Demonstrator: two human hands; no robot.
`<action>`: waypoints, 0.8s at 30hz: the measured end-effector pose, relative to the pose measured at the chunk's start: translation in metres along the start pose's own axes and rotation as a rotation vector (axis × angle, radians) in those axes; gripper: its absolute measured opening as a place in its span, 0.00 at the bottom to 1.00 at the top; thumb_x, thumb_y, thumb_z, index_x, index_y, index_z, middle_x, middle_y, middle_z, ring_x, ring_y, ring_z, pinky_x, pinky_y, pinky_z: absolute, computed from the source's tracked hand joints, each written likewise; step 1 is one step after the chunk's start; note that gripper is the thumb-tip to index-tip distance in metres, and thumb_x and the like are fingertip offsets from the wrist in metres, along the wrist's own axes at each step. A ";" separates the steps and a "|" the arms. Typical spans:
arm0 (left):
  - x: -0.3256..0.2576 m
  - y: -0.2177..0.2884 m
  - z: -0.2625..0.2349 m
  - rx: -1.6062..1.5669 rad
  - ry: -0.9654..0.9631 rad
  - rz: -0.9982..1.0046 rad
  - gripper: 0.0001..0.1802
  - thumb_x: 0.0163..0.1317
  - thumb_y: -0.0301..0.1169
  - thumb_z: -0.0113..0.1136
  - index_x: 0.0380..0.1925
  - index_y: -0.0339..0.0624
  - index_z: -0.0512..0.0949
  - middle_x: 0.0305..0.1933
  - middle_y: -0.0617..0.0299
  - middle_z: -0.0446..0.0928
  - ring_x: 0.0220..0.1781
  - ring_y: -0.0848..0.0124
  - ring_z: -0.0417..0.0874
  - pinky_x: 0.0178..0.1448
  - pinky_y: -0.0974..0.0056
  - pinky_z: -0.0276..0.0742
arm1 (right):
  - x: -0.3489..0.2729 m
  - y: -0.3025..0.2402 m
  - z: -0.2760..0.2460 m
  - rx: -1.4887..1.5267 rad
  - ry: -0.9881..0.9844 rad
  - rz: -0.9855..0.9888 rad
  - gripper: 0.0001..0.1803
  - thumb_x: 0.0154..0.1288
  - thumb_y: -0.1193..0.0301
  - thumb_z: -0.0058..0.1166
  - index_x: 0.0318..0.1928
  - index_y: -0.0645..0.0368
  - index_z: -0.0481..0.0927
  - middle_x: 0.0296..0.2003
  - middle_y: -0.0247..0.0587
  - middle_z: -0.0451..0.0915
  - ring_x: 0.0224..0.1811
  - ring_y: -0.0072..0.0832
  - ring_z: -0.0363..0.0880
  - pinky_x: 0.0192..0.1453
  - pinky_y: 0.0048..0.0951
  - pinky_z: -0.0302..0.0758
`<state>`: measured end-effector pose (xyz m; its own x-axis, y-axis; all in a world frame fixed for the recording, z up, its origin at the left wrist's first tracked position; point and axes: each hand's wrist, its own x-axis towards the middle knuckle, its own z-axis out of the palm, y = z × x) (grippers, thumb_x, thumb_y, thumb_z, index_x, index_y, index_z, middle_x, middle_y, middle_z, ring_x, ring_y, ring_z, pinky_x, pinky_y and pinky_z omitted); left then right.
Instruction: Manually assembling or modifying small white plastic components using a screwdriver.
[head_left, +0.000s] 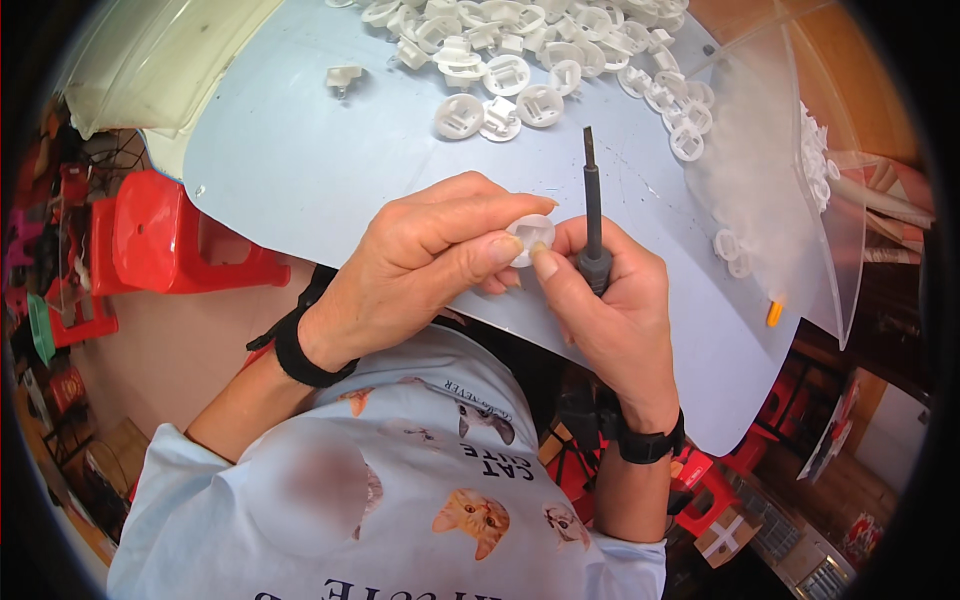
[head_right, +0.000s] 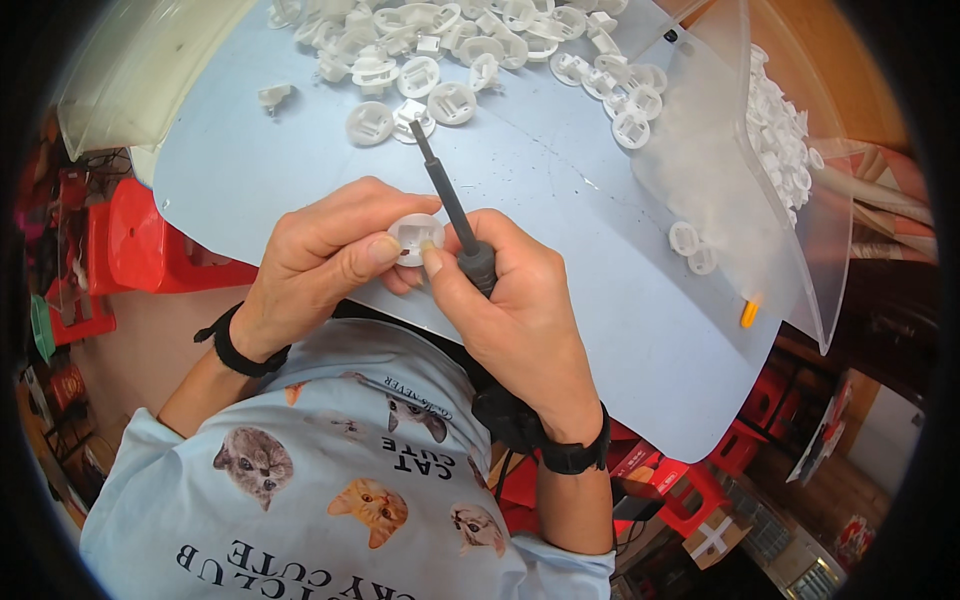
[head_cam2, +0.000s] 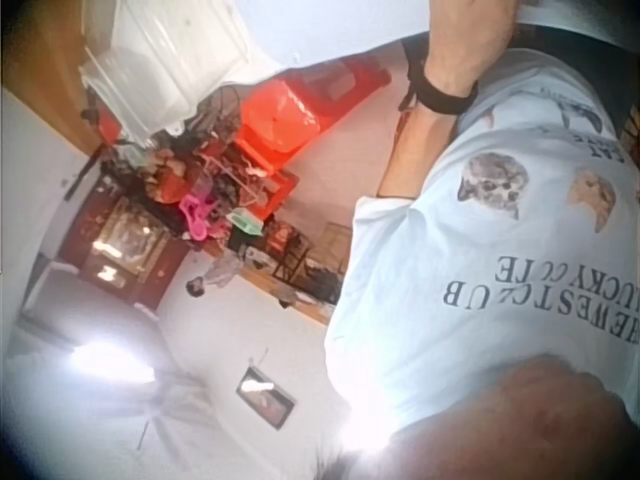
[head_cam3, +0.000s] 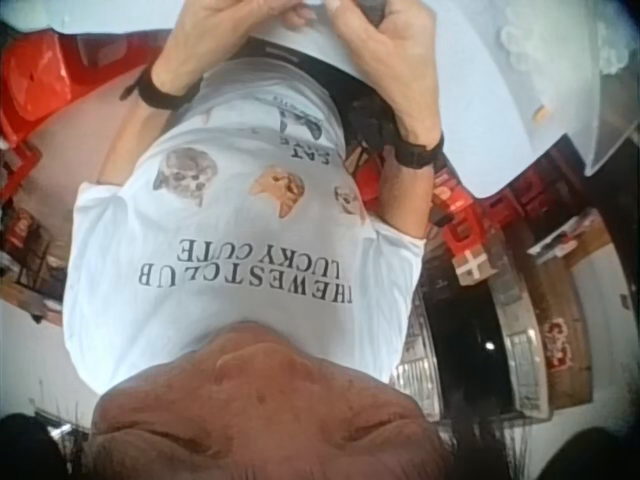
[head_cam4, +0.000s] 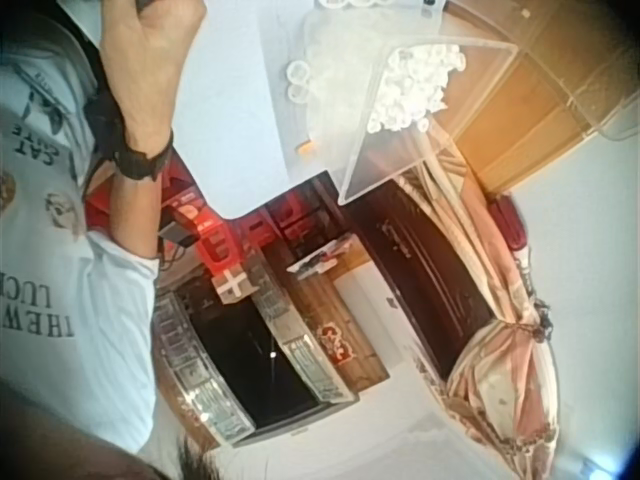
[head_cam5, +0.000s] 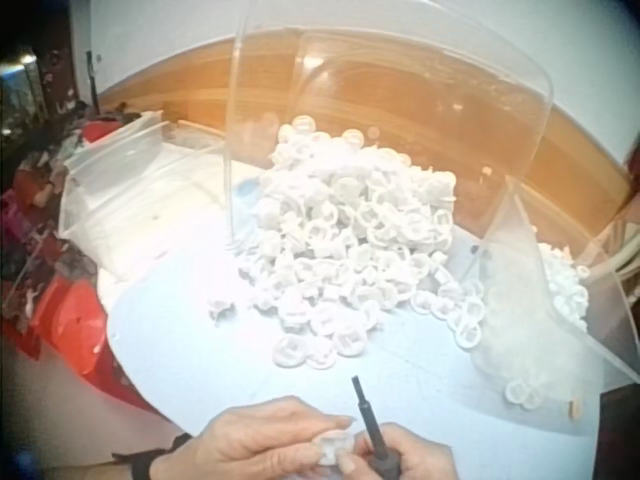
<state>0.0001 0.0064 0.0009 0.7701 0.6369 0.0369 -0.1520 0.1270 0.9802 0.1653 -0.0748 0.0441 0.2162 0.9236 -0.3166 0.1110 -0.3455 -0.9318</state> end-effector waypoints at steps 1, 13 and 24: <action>0.000 -0.001 0.000 0.003 0.011 0.014 0.19 0.70 0.31 0.49 0.55 0.30 0.73 0.46 0.55 0.73 0.40 0.73 0.80 0.44 0.71 0.79 | 0.001 0.000 0.000 -0.003 -0.003 0.001 0.06 0.64 0.74 0.56 0.33 0.65 0.75 0.20 0.23 0.70 0.23 0.09 0.61 0.25 0.16 0.60; 0.001 -0.003 0.001 -0.070 0.073 0.019 0.18 0.69 0.33 0.51 0.51 0.29 0.76 0.43 0.55 0.75 0.37 0.73 0.80 0.41 0.71 0.79 | 0.006 0.001 -0.003 0.006 -0.062 0.019 0.09 0.65 0.70 0.55 0.35 0.65 0.74 0.22 0.25 0.73 0.25 0.10 0.64 0.27 0.18 0.63; 0.003 0.004 0.009 -0.027 0.268 -0.041 0.18 0.68 0.33 0.53 0.51 0.29 0.76 0.41 0.57 0.76 0.37 0.73 0.82 0.41 0.73 0.81 | -0.053 0.001 -0.016 -0.394 -0.032 -0.029 0.11 0.67 0.72 0.50 0.45 0.64 0.69 0.23 0.46 0.74 0.20 0.37 0.73 0.26 0.32 0.68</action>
<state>0.0068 0.0021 0.0064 0.5854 0.8086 -0.0591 -0.1430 0.1747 0.9742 0.1690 -0.1264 0.0629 0.1780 0.9365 -0.3020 0.4818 -0.3506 -0.8031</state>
